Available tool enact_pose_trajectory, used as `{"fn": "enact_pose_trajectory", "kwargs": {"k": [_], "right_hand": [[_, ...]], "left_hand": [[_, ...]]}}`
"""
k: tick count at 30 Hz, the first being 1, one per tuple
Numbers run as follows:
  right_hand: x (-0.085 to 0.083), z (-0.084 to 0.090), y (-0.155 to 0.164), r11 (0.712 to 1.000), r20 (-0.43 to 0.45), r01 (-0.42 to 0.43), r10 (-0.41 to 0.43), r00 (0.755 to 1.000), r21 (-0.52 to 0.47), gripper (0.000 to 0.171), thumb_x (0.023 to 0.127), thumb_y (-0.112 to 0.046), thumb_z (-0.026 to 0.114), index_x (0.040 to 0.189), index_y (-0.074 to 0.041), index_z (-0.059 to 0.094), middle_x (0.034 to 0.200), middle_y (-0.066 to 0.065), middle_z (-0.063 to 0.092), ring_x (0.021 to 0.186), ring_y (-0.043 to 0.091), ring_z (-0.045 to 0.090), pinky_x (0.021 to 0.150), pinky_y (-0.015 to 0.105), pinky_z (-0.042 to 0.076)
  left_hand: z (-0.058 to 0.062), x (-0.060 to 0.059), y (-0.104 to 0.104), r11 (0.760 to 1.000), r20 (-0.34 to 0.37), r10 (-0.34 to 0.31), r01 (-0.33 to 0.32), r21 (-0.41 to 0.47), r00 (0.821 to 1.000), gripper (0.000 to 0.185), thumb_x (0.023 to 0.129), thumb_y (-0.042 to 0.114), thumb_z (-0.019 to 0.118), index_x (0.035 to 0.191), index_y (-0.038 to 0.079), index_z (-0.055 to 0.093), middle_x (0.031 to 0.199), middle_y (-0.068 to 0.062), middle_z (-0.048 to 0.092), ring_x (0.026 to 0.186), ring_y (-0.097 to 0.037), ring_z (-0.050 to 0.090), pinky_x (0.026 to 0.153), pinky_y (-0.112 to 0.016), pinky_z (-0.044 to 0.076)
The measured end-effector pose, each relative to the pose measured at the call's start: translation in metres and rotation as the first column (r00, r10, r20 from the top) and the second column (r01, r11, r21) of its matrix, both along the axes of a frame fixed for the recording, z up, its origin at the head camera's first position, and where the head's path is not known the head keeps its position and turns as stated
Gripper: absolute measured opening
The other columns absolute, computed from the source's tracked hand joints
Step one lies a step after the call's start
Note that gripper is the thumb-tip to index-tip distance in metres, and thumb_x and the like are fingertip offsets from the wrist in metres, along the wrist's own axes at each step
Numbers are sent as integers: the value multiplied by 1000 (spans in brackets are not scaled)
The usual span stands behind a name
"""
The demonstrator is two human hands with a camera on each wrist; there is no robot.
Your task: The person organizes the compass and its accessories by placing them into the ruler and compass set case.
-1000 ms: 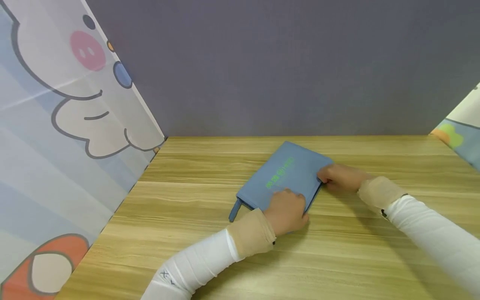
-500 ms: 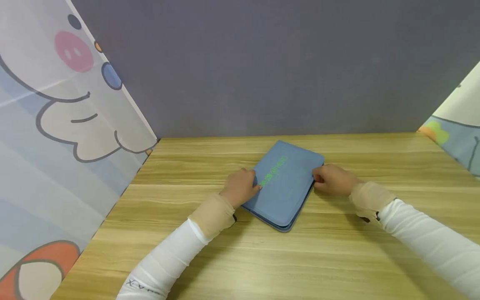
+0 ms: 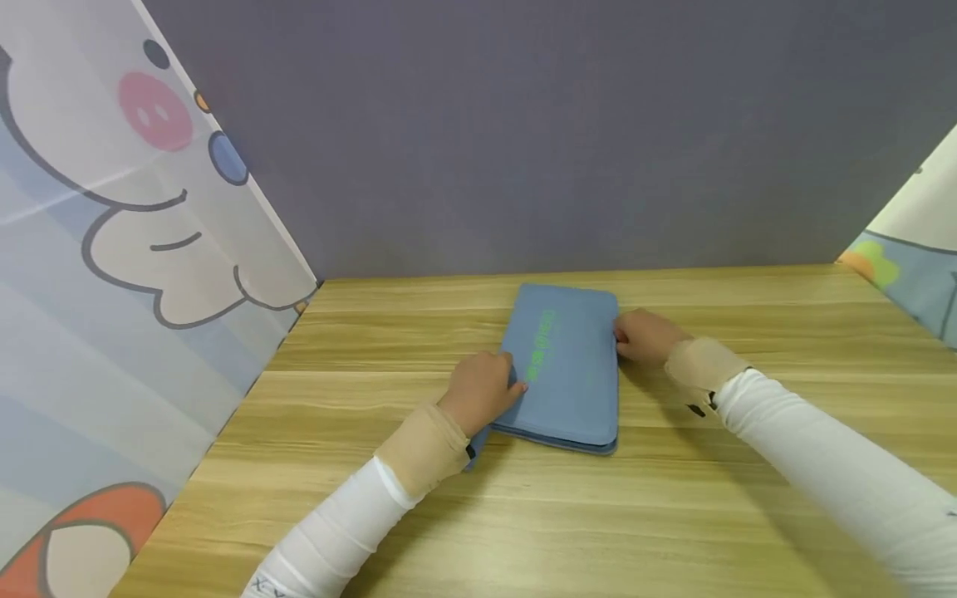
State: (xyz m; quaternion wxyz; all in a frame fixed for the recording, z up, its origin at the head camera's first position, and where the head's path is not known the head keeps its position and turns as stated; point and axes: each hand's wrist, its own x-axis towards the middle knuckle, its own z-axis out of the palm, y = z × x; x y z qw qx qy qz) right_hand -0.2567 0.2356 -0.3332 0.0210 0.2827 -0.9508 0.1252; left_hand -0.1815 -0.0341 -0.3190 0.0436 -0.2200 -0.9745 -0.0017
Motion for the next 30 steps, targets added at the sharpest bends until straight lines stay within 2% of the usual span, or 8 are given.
{"fn": "enact_pose_trajectory", "kwargs": {"k": [3, 7, 12, 16, 19, 23, 27, 30], "right_hand": [[-7, 5, -3, 999, 5, 7, -7, 1000, 37, 31, 77, 5, 59, 59, -11, 39, 58, -3, 35, 55, 13, 33, 51, 25, 28], [-10, 7, -4, 996, 35, 22, -25, 999, 83, 30, 78, 5, 59, 60, -11, 40, 59, -2, 38, 56, 13, 36, 51, 25, 29], [-9, 5, -4, 997, 45, 45, -47, 998, 62, 32, 78, 5, 58, 60, -12, 38, 58, -3, 35, 55, 12, 34, 50, 24, 27], [-9, 6, -4, 997, -1, 61, -61, 998, 50, 34, 73, 6, 59, 58, -13, 35, 57, -3, 33, 53, 12, 32, 49, 24, 25], [-8, 9, -5, 997, 4, 75, -75, 997, 27, 32, 71, 6, 59, 57, -12, 37, 55, -3, 34, 52, 12, 32, 48, 24, 26], [-8, 9, -6, 994, 43, 107, -107, 993, 8, 27, 71, 6, 59, 59, -10, 41, 56, -2, 39, 53, 14, 36, 48, 25, 29], [-6, 9, -5, 993, 57, 122, -122, 991, 6, 28, 73, 5, 60, 57, -10, 42, 56, -2, 40, 52, 14, 37, 48, 25, 30], [-4, 10, -5, 993, 47, 117, -117, 992, 1, 34, 73, 5, 60, 55, -13, 39, 54, -4, 35, 51, 12, 33, 47, 24, 27]], "left_hand": [[-1, 4, 4, 1000, -2, 14, -14, 16, 1000, 38, 88, 42, 64, 82, 5, 66, 63, -5, 61, 49, -12, 53, 43, -22, 44], [-2, 10, 10, 999, -12, 24, -23, 26, 1000, 42, 88, 42, 64, 62, 10, 56, 55, -1, 52, 46, -8, 43, 39, -20, 38], [-4, 17, 13, 1000, -82, 19, -17, 17, 996, 47, 87, 40, 66, 52, 14, 49, 52, 0, 52, 44, -7, 41, 38, -19, 38], [-5, 20, 15, 1000, -131, -6, 7, 12, 991, 49, 87, 39, 65, 49, 16, 45, 50, 1, 52, 42, -6, 42, 38, -19, 38], [-4, 20, 16, 1000, -143, -10, 10, 3, 990, 49, 88, 38, 65, 48, 16, 45, 50, 0, 53, 42, -6, 44, 38, -19, 39], [-3, 18, 18, 1000, -128, -11, 12, 10, 992, 48, 88, 36, 65, 49, 17, 46, 50, 0, 54, 43, -7, 47, 40, -21, 41], [-1, 18, 18, 1000, -118, -5, 7, 15, 993, 48, 88, 36, 65, 49, 17, 45, 48, 2, 51, 43, -7, 44, 38, -21, 38], [1, 14, 18, 1000, -115, -16, 15, -11, 993, 40, 87, 37, 66, 57, 14, 53, 54, 1, 53, 48, -9, 48, 40, -22, 41]]}}
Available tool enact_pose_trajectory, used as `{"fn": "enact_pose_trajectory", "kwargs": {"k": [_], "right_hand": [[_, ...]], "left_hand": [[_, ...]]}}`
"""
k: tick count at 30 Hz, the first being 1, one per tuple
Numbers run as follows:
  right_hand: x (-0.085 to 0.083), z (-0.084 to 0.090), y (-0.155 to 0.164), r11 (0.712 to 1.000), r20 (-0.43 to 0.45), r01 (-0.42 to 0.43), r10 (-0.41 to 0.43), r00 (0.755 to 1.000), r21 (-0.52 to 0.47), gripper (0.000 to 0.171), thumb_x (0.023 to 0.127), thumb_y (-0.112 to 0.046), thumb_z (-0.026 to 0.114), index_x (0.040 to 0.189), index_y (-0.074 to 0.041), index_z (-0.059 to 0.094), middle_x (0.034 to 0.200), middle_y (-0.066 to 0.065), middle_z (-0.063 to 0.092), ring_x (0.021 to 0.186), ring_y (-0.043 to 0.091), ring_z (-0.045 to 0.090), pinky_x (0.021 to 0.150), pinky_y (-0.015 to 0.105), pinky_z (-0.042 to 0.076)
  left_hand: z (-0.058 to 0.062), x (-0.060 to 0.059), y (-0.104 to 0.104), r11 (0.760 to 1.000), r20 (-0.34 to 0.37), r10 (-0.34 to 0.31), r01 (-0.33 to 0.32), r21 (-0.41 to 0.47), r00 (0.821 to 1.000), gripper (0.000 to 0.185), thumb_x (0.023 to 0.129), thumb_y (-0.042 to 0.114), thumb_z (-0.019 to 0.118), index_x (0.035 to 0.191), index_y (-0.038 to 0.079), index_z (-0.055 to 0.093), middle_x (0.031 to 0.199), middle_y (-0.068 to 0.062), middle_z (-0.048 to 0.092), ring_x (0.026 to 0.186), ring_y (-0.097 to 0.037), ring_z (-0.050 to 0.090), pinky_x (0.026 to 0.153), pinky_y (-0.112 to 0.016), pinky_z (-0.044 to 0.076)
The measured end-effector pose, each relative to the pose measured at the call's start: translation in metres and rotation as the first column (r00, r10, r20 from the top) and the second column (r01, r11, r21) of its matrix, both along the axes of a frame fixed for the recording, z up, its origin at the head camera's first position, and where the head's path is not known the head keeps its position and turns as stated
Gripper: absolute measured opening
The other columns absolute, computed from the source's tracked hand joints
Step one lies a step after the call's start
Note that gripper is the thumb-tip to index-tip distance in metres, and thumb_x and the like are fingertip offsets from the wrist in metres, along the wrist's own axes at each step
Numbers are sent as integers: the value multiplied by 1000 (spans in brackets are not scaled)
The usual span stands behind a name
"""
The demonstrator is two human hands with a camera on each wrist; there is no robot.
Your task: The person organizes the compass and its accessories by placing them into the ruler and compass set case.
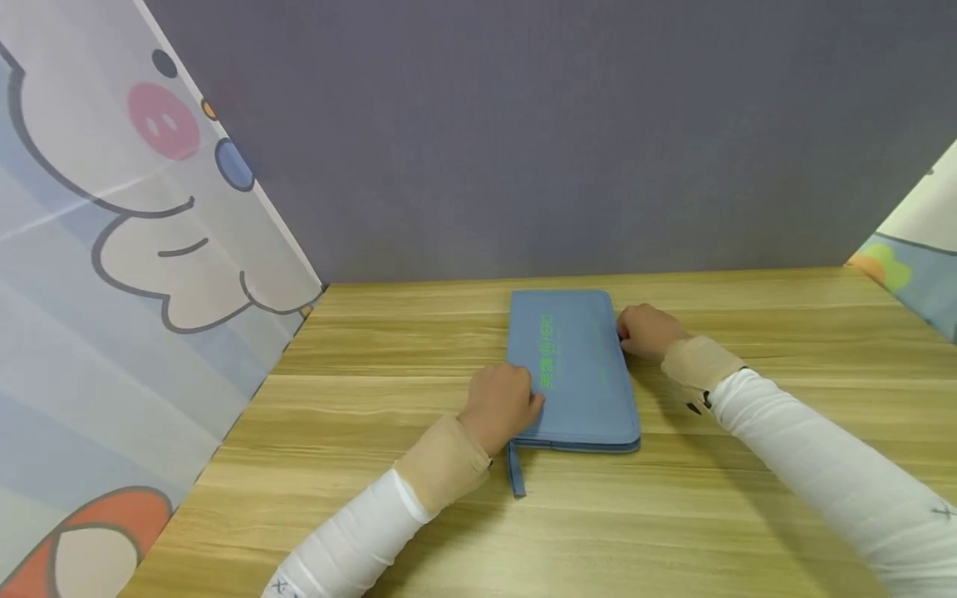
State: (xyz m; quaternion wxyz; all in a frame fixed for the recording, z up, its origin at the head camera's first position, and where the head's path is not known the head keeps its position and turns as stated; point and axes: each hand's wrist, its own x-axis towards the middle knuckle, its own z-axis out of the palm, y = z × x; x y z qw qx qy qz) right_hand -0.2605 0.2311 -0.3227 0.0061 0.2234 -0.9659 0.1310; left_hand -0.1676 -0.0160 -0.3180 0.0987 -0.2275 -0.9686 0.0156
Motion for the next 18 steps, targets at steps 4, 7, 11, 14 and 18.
{"fn": "enact_pose_trajectory", "kwargs": {"k": [4, 7, 11, 14, 18], "right_hand": [[3, -2, 1, 1000, -33, -21, 21, 999, -3, 34, 74, 5, 60, 55, -13, 39, 54, -4, 36, 51, 12, 34, 48, 24, 27], [3, -4, 1, 999, -57, -33, 32, 998, -16, 29, 74, 5, 61, 57, -11, 43, 55, -2, 40, 53, 13, 36, 50, 25, 30], [2, -7, 1, 999, -71, -29, 27, 997, -36, 25, 72, 5, 60, 59, -8, 45, 56, -1, 43, 53, 14, 38, 50, 26, 32], [1, -8, 2, 999, -87, -19, 15, 996, -45, 18, 72, 5, 59, 60, -6, 50, 57, 0, 48, 54, 16, 43, 51, 30, 37], [0, -7, 7, 998, -110, -15, 8, 994, -60, 10, 69, 5, 59, 64, -3, 59, 63, 3, 58, 58, 19, 50, 56, 37, 45]], "left_hand": [[6, -13, 4, 989, 52, -132, 135, -55, 990, 25, 86, 34, 69, 95, 10, 70, 86, -4, 66, 76, -16, 62, 62, -26, 53], [9, -24, 7, 959, 135, -267, 277, -64, 954, 37, 86, 30, 69, 119, 12, 66, 110, -5, 65, 96, -19, 63, 82, -28, 51], [12, -33, 11, 935, 222, -334, 352, -42, 916, 41, 87, 28, 69, 124, 10, 62, 121, -7, 62, 106, -19, 61, 93, -29, 47], [13, -34, 14, 936, 256, -330, 350, -33, 908, 41, 87, 27, 68, 124, 10, 62, 126, -8, 59, 113, -20, 58, 97, -31, 45], [13, -33, 17, 939, 275, -319, 343, -41, 907, 41, 88, 27, 68, 125, 10, 62, 128, -7, 59, 117, -20, 56, 101, -31, 42]]}}
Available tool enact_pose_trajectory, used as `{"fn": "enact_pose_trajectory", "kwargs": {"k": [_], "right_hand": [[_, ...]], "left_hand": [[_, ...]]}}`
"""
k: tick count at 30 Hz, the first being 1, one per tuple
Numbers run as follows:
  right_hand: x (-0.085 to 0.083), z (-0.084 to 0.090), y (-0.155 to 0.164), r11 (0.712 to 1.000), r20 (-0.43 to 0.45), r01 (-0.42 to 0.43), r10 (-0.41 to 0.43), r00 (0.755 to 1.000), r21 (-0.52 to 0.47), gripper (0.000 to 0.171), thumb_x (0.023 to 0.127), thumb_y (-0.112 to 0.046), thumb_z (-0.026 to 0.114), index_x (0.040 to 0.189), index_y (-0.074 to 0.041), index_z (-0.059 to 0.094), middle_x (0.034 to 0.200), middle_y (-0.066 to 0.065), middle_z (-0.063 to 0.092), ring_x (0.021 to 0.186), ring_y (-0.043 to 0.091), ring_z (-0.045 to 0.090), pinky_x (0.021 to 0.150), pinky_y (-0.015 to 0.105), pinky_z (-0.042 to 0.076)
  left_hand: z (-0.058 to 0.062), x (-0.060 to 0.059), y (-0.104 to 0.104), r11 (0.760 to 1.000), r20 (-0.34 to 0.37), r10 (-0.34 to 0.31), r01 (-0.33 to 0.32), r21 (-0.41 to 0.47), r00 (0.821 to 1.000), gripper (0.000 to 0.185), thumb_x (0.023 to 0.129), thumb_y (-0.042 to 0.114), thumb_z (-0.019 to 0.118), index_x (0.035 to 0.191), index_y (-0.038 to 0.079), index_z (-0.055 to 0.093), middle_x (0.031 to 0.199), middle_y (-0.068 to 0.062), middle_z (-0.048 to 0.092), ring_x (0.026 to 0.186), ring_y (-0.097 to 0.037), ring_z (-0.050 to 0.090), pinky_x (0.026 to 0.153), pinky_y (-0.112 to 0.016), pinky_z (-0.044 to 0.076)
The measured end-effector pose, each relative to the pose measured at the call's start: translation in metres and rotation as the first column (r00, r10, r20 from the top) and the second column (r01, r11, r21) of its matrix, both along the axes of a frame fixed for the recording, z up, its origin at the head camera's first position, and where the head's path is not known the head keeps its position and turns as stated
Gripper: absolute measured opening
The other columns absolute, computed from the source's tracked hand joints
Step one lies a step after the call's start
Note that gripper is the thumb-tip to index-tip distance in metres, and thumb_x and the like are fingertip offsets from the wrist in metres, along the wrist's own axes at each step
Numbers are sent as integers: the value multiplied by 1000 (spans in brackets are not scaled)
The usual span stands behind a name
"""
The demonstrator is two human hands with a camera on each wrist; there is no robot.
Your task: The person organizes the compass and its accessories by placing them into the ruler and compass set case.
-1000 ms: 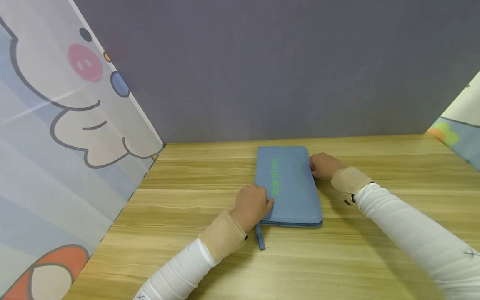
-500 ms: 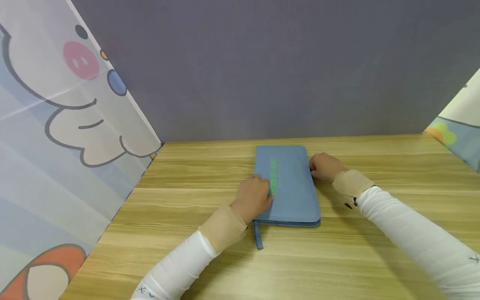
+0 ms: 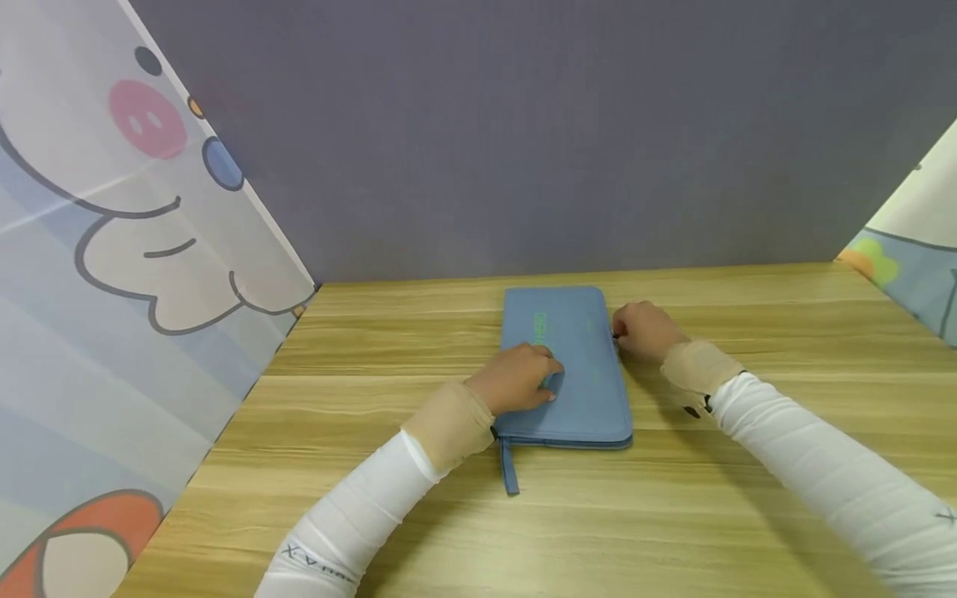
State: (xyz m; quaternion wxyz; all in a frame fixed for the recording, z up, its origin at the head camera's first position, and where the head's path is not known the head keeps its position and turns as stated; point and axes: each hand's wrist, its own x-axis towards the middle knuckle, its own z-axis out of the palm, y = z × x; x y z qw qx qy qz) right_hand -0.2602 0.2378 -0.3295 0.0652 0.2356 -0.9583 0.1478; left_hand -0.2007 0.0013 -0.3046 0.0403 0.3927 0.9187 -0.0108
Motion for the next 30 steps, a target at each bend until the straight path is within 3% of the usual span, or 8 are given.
{"fn": "enact_pose_trajectory", "kwargs": {"k": [8, 15, 22, 30], "right_hand": [[-2, 3, 3, 999, -3, -39, 39, 999, 20, 8, 71, 4, 63, 67, -2, 63, 66, 4, 62, 62, 20, 55, 60, 40, 48], [-1, 6, 4, 995, 4, -92, 92, 996, 43, 17, 69, 8, 62, 63, -6, 54, 61, 0, 50, 58, 16, 44, 55, 33, 41], [4, 6, 4, 992, 7, -114, 114, 993, 49, 20, 67, 9, 62, 60, -8, 52, 59, -3, 46, 57, 14, 42, 53, 30, 37], [18, 6, 1, 988, 35, -135, 133, 991, 70, 28, 72, 7, 69, 60, -10, 50, 58, -6, 40, 56, 10, 38, 52, 26, 33]], "left_hand": [[-1, -3, 3, 999, 15, 19, -18, -28, 1000, 40, 88, 26, 67, 125, 10, 62, 125, -5, 61, 118, -17, 55, 102, -29, 40], [-2, -5, 5, 999, -3, -11, 11, -36, 1000, 38, 87, 25, 69, 122, 11, 64, 121, -3, 63, 115, -16, 57, 99, -27, 42], [1, -4, 4, 999, 29, -7, 8, -33, 1000, 38, 88, 25, 67, 123, 10, 63, 124, -4, 62, 118, -17, 55, 103, -28, 39], [1, -3, 0, 1000, 31, 11, -11, -5, 999, 38, 87, 25, 68, 122, 11, 64, 124, -3, 62, 119, -17, 55, 102, -27, 40]]}}
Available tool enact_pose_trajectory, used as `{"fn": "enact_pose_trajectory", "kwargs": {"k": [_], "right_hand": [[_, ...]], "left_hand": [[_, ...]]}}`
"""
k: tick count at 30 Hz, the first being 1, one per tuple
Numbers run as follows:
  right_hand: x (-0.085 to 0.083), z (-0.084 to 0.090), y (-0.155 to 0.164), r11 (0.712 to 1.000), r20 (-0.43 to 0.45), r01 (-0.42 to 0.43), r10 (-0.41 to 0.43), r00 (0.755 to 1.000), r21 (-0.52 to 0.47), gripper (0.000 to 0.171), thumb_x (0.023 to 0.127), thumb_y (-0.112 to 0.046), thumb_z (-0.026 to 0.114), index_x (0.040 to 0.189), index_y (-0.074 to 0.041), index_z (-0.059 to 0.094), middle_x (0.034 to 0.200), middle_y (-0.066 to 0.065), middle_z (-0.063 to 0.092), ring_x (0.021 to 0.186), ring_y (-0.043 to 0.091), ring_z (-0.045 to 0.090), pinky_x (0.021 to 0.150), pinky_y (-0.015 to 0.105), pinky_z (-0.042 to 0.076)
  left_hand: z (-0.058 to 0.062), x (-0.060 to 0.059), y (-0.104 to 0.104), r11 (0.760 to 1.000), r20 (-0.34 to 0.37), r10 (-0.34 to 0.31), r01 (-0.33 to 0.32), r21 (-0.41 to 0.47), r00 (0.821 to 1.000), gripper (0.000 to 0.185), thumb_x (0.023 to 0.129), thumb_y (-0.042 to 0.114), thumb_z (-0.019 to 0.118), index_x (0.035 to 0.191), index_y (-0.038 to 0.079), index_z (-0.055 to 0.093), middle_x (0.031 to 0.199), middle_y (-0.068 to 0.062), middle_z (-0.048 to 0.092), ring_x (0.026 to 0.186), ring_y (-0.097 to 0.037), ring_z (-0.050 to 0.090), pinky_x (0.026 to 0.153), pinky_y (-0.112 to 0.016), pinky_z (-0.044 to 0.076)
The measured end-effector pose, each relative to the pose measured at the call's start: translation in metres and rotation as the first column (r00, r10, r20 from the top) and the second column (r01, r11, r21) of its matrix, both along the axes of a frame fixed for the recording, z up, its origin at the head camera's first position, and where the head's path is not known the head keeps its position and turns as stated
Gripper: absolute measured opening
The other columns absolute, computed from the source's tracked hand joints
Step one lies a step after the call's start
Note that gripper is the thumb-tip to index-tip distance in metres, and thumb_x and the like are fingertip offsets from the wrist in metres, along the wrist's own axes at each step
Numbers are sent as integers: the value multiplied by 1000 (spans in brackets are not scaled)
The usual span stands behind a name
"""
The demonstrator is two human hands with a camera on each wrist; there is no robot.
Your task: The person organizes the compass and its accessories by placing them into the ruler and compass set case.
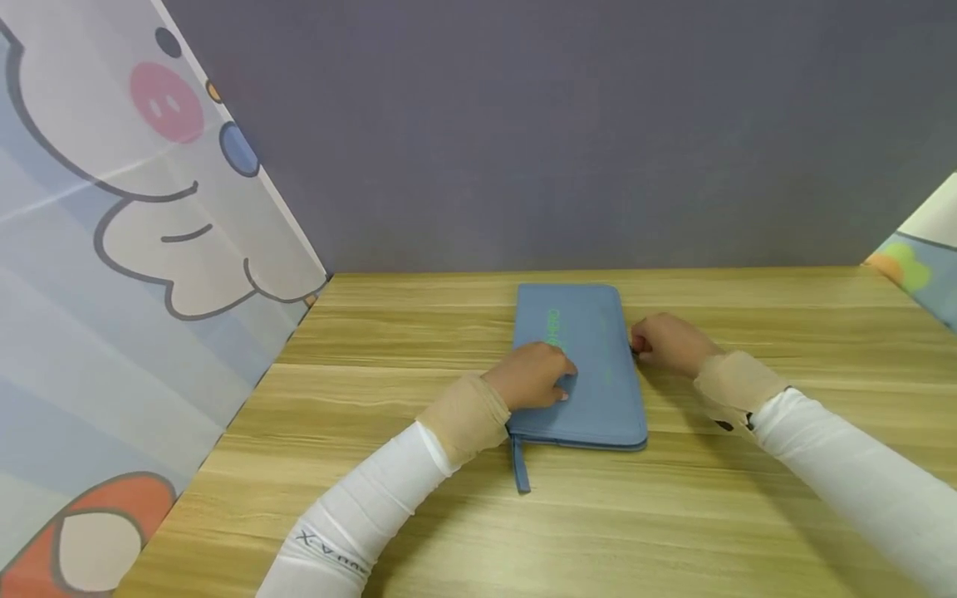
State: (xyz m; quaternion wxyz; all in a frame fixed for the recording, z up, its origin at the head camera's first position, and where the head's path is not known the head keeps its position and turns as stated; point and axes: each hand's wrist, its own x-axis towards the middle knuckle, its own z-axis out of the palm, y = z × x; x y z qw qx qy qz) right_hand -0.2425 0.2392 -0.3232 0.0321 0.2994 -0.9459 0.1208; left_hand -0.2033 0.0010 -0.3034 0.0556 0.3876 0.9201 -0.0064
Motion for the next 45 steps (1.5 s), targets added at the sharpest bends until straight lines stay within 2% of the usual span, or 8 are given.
{"fn": "enact_pose_trajectory", "kwargs": {"k": [6, 11, 17, 23, 29, 33, 39, 45], "right_hand": [[15, 1, 2, 1000, 13, -11, 11, 1000, -1, 34, 72, 10, 68, 58, -12, 45, 58, -6, 36, 56, 10, 34, 53, 25, 29], [25, -2, 2, 1000, 6, -19, 19, 1000, -20, 31, 70, 11, 63, 58, -13, 48, 59, -7, 40, 56, 9, 36, 51, 24, 30], [40, -4, 3, 999, 3, -42, 42, 999, 7, 31, 69, 10, 64, 59, -15, 49, 59, -9, 42, 56, 7, 36, 50, 23, 32], [54, -6, 5, 996, 20, -81, 82, 996, -23, 31, 68, 10, 62, 59, -16, 48, 59, -11, 39, 55, 4, 35, 49, 20, 30], [70, -7, 3, 993, 39, -108, 110, 993, -41, 34, 68, 10, 66, 60, -16, 45, 59, -12, 37, 56, 2, 32, 50, 20, 28], [79, -7, 1, 994, 39, -109, 110, 993, -28, 36, 69, 8, 68, 60, -18, 45, 59, -13, 37, 57, 1, 32, 51, 19, 30], [91, -7, 2, 991, 61, -116, 120, 991, -64, 36, 70, 7, 67, 60, -18, 44, 58, -14, 34, 56, -1, 30, 50, 18, 28], [104, -13, -2, 987, 85, -131, 139, 987, -96, 38, 70, 9, 68, 61, -17, 43, 59, -14, 32, 55, -2, 27, 48, 17, 26]], "left_hand": [[1, 1, 1, 1000, 7, 6, -7, 14, 1000, 39, 87, 24, 68, 123, 10, 63, 125, -3, 62, 119, -17, 55, 102, -26, 40], [-1, -1, 1, 1000, 9, 4, -5, 8, 1000, 39, 88, 24, 68, 124, 10, 62, 125, -2, 61, 120, -16, 55, 102, -26, 40], [-4, -2, 1, 1000, -1, 1, -1, -12, 1000, 40, 89, 26, 66, 126, 11, 61, 127, -2, 60, 120, -15, 54, 102, -27, 40], [-5, 0, 1, 1000, 8, 15, -15, 4, 1000, 40, 89, 25, 66, 126, 11, 61, 128, -3, 60, 121, -16, 54, 103, -27, 39], [-4, 1, 1, 1000, 4, 16, -16, -1, 1000, 40, 89, 25, 66, 126, 11, 61, 128, -3, 60, 121, -16, 54, 103, -27, 39], [-4, 1, 0, 1000, 13, 17, -17, -3, 1000, 41, 89, 26, 66, 127, 11, 60, 128, -3, 59, 121, -16, 53, 104, -27, 38], [-3, -1, 1, 1000, 8, 9, -9, -11, 1000, 42, 89, 26, 65, 128, 10, 59, 128, -3, 60, 120, -15, 54, 106, -27, 35], [-4, 0, 1, 1000, 7, 7, -7, -13, 1000, 42, 89, 26, 66, 127, 10, 60, 127, -3, 60, 120, -16, 54, 104, -27, 38]]}}
